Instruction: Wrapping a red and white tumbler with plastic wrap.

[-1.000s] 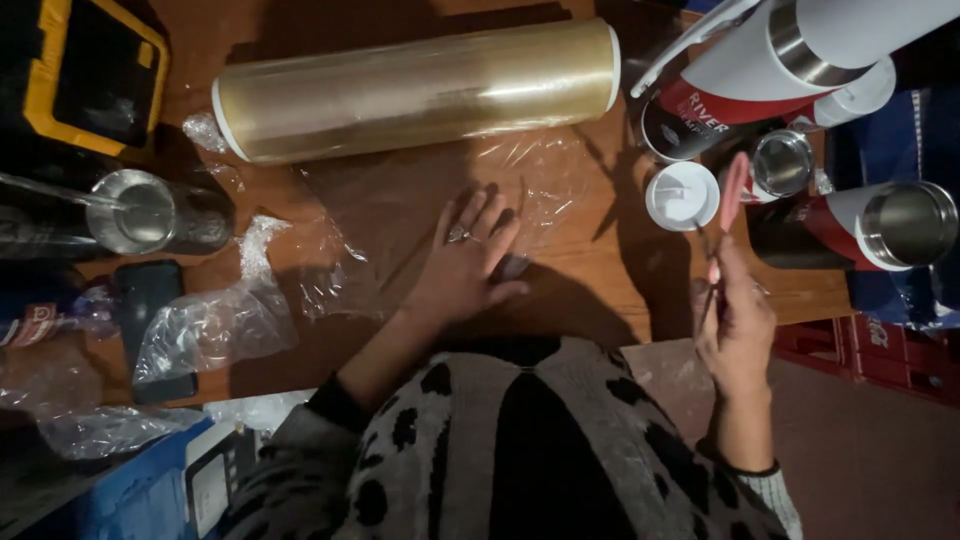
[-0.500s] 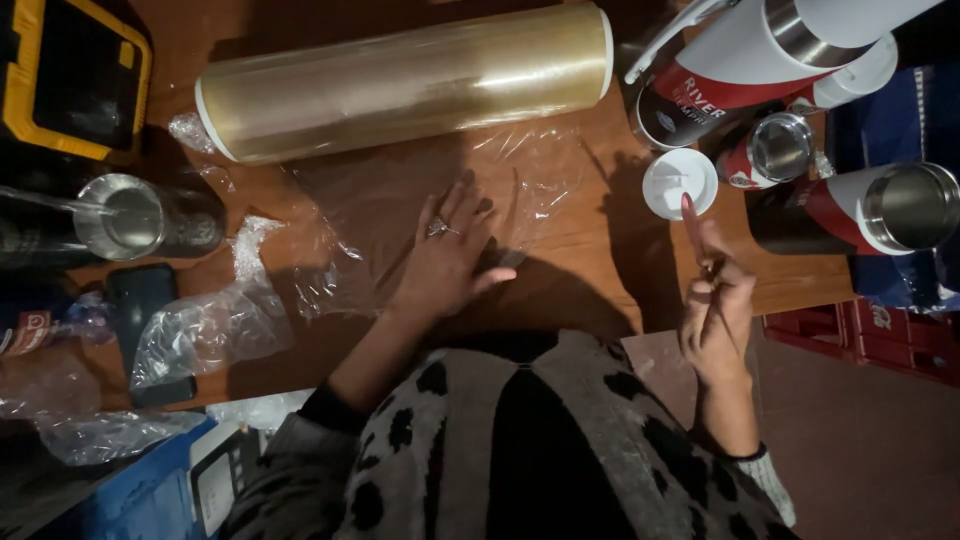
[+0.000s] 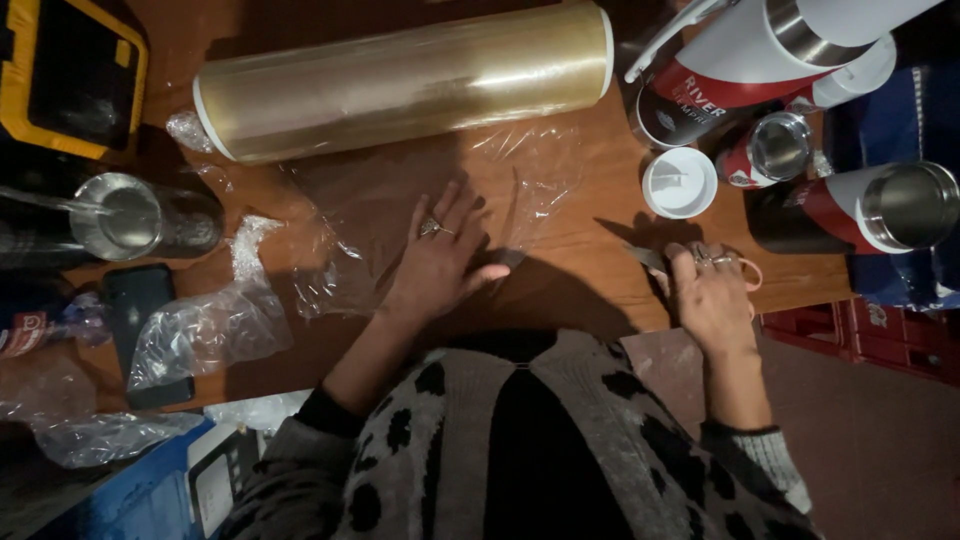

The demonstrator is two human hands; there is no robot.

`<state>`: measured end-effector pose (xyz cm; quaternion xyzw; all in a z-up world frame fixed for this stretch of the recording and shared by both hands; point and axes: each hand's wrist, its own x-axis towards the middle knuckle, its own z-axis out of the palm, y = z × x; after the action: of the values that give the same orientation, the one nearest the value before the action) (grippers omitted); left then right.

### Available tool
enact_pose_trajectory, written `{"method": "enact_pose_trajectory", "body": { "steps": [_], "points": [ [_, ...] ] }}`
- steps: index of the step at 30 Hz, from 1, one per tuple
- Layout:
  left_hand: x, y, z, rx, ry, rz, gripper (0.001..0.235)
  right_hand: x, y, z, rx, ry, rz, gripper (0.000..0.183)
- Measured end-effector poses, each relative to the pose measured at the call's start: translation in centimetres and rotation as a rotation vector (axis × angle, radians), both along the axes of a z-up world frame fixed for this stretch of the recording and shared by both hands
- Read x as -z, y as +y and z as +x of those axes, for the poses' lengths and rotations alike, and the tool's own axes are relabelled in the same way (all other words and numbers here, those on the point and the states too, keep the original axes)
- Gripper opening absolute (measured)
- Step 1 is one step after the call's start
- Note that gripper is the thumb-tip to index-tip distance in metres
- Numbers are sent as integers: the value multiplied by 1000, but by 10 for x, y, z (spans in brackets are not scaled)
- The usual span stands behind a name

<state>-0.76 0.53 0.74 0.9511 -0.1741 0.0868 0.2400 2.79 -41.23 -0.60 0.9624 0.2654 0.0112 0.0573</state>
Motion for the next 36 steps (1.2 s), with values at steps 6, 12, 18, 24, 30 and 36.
{"method": "enact_pose_trajectory", "body": {
  "steps": [6,12,18,24,30,36],
  "points": [
    [-3,1,-2,-7,-6,-39,72,-25,25,15,12,8,178,50],
    [-11,6,-9,-21,4,-47,69,-54,46,29,11,-25,116,71],
    [-7,12,-18,-33,14,-68,61,-54,98,25,-247,-162,333,45],
    [-5,14,-25,-32,45,-13,62,-52,171,49,-425,-208,233,60],
    [-1,46,-46,-217,10,29,73,-75,165,42,-540,-164,269,20],
    [-25,71,-82,-321,-55,53,58,-56,114,10,-578,-68,247,14]
  ]
}}
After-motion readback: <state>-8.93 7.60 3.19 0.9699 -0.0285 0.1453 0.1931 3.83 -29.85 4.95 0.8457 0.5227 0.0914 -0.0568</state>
